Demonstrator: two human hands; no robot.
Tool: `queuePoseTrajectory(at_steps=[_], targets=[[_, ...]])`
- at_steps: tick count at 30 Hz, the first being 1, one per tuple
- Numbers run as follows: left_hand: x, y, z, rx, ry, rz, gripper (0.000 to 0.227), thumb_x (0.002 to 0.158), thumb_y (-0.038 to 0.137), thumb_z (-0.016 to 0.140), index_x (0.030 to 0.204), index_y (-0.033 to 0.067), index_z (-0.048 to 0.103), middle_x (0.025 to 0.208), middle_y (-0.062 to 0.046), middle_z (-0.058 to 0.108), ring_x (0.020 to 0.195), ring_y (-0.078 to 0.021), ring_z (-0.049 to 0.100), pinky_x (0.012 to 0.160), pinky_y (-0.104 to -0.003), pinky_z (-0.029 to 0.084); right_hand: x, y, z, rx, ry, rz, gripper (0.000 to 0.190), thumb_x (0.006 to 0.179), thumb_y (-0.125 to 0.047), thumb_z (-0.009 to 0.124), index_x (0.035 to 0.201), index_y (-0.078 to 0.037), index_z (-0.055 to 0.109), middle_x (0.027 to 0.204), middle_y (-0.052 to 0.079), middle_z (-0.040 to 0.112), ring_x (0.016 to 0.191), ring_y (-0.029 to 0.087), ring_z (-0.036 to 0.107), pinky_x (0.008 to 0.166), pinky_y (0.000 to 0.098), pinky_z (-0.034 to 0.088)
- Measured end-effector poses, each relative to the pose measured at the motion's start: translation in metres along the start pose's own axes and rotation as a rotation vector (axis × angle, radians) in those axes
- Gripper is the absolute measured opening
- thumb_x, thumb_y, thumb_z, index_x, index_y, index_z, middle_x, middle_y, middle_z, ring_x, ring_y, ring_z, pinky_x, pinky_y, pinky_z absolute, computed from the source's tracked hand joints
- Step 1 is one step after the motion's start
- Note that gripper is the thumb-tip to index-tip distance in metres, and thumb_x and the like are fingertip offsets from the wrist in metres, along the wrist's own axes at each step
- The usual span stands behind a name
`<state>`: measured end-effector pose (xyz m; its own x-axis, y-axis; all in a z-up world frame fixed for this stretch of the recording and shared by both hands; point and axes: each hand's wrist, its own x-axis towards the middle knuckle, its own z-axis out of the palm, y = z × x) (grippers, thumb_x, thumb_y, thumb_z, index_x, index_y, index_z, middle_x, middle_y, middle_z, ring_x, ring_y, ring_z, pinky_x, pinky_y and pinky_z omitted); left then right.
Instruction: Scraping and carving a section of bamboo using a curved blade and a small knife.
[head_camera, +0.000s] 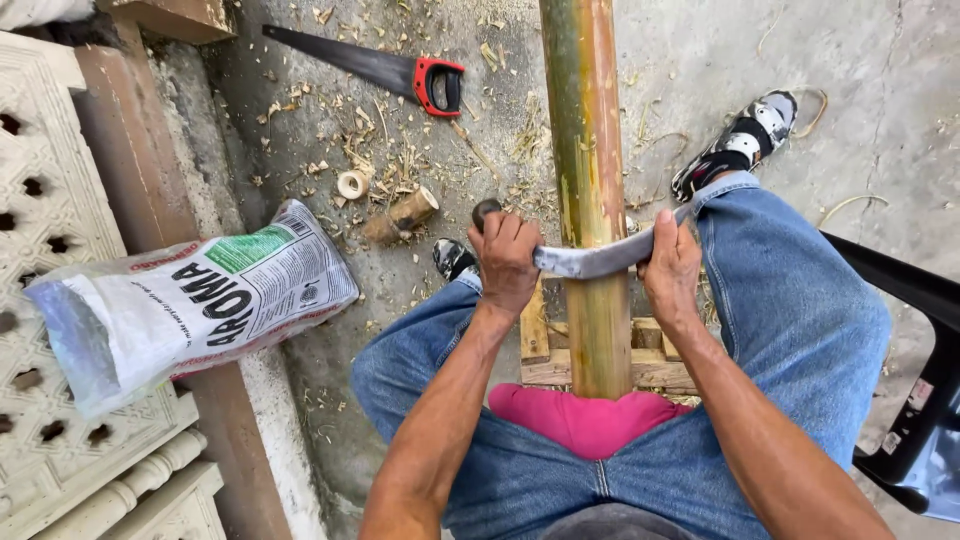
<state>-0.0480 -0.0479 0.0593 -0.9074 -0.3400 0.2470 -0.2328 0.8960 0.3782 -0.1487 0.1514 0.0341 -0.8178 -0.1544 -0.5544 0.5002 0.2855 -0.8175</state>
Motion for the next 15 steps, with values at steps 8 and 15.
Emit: queuePoseTrajectory(at_steps=[8, 15], targets=[[0.017, -0.047, 0.055, 0.042, 0.067, 0.010, 0.021, 0.099, 0.018, 0.066, 0.079, 0.0155, 0.061, 0.084, -0.001, 0.057, 0.096, -0.0211, 0.054, 0.087, -0.042, 0.037, 0.041, -0.013, 0.004, -0.090, -0.095, -0.104, 0.045, 0.113, -0.045, 0.038, 0.092, -0.007, 0.049, 0.064, 0.001, 0.049, 0.050, 0.010, 0.045, 0.042, 0.0286, 0.038], [0.054, -0.047, 0.037, -0.044, -0.034, 0.012, 0.018, 0.092, 0.024, 0.070, 0.084, 0.0096, 0.063, 0.087, -0.005, 0.058, 0.092, -0.0242, 0.049, 0.075, -0.040, 0.035, 0.092, -0.030, 0.006, 0.186, -0.249, -0.022, 0.045, 0.110, -0.046, 0.047, 0.087, -0.007, 0.053, 0.064, 0.004, 0.055, 0.049, 0.012, 0.051, 0.043, 0.0294, 0.042]])
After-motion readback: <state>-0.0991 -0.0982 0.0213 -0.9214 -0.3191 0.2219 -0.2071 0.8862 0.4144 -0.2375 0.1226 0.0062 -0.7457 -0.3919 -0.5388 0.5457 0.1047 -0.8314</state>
